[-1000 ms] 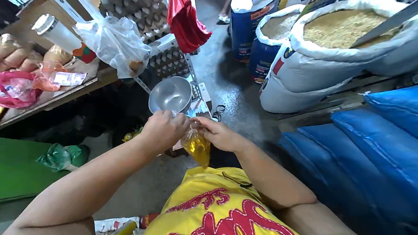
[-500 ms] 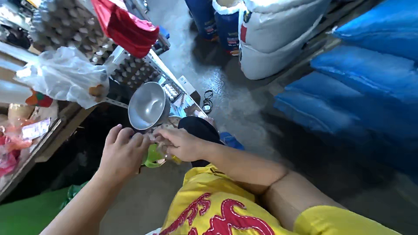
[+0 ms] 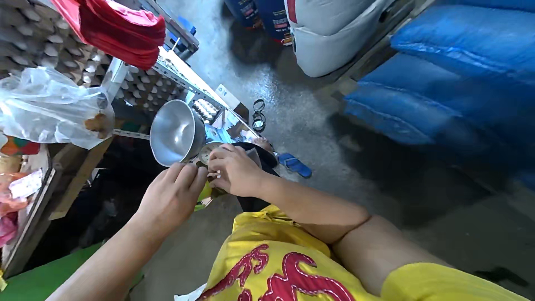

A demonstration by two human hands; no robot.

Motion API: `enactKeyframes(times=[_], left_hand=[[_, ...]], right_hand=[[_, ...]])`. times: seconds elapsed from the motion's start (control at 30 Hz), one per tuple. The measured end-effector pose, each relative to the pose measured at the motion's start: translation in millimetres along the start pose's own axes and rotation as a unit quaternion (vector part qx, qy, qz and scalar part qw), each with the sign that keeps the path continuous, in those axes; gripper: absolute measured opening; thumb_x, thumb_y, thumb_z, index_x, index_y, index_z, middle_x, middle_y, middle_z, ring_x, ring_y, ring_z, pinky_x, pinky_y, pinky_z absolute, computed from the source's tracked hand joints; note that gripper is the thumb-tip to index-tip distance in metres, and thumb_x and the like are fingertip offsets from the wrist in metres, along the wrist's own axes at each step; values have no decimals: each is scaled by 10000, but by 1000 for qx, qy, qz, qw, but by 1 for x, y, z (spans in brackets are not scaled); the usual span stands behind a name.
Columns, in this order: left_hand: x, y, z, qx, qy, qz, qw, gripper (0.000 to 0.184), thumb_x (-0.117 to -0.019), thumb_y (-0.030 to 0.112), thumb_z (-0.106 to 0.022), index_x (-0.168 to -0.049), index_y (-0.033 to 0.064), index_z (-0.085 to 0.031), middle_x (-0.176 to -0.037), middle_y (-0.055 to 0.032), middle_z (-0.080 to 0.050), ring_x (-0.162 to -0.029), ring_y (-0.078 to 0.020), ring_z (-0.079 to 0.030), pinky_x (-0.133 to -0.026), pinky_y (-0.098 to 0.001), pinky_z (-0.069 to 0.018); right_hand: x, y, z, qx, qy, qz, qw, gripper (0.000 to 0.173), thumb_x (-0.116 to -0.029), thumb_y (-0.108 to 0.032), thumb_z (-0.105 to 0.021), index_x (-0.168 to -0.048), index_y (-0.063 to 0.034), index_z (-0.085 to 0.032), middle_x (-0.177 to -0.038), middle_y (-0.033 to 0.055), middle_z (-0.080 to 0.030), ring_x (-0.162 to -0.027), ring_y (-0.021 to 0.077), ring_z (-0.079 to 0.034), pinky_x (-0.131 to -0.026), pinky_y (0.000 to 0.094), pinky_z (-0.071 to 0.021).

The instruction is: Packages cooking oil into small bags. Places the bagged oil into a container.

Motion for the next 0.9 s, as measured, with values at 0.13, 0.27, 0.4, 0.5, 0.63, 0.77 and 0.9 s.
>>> enactKeyframes(times=[0.13,0.27,0.4,0.5,0.63,0.77,0.9], left_hand=[[4,-12,4,1,25,30,999,144,-1003,36,-542,-1021,-18,-675,-896,-190,-673,-816,-359,-696,-653,-447,-568],[30,-42,-8,67,-5,174,982,166,-1010,96,-591,-970,-28,-695,-918,-216,-701,-877,-405,-726,-708,-532,-595],[98,-73,-47,253,-76,429,864,279,-1075,208,-541,-1050,0,-725,-983,-171,-715,-938,-328,-707,-844,-565,-566],[167,-61,-81,471,54,632,612,335,-1115,214,-423,-1007,28,-680,-780,-21,-619,-643,-91,-574,-631,-267,-511],[186,-17,-66,711,437,520,183,434,-1133,230,-199,-889,109,-537,-674,25,-535,-544,-67,-532,-524,-200,-489],[167,-10,-1,771,596,164,152,264,-1050,249,-535,-865,148,-693,-747,38,-637,-702,-88,-632,-687,-242,-531],[167,-22,3,778,571,111,236,120,-916,280,-733,-923,174,-790,-795,50,-730,-735,-49,-686,-730,-236,-578]], right_hand=[[2,10,-6,-142,-114,-66,981,216,-1010,-257,-662,-1045,-76,-774,-1060,70,-719,-1061,187,-656,-965,447,-519],[-11,5,-6,-118,-100,-67,986,192,-996,-236,-681,-977,-75,-783,-991,73,-729,-960,187,-675,-872,430,-547],[-47,-19,-23,54,-140,-43,988,235,-992,-317,-681,-997,-116,-802,-1044,87,-732,-1079,273,-660,-941,509,-527],[-82,-53,-57,180,-155,39,971,235,-1009,-268,-630,-1009,-87,-780,-1082,125,-709,-1112,340,-637,-919,539,-532],[-103,-135,-94,142,-93,219,961,159,-988,-129,-631,-1005,-73,-779,-1100,105,-717,-1039,286,-671,-915,461,-545],[-93,-229,-78,-170,-72,322,929,116,-928,-22,-692,-967,-36,-800,-1052,102,-752,-1013,196,-716,-890,394,-597],[-65,-291,-67,-279,-254,321,869,133,-930,13,-638,-900,2,-767,-1168,113,-717,-1137,138,-656,-981,295,-545]])
Point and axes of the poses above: each hand's wrist, its own x-axis away from the middle knuckle, its own z-axis out of the back of the hand, y = z × x, the point moved 10 cm from there along -x, towards the middle knuckle
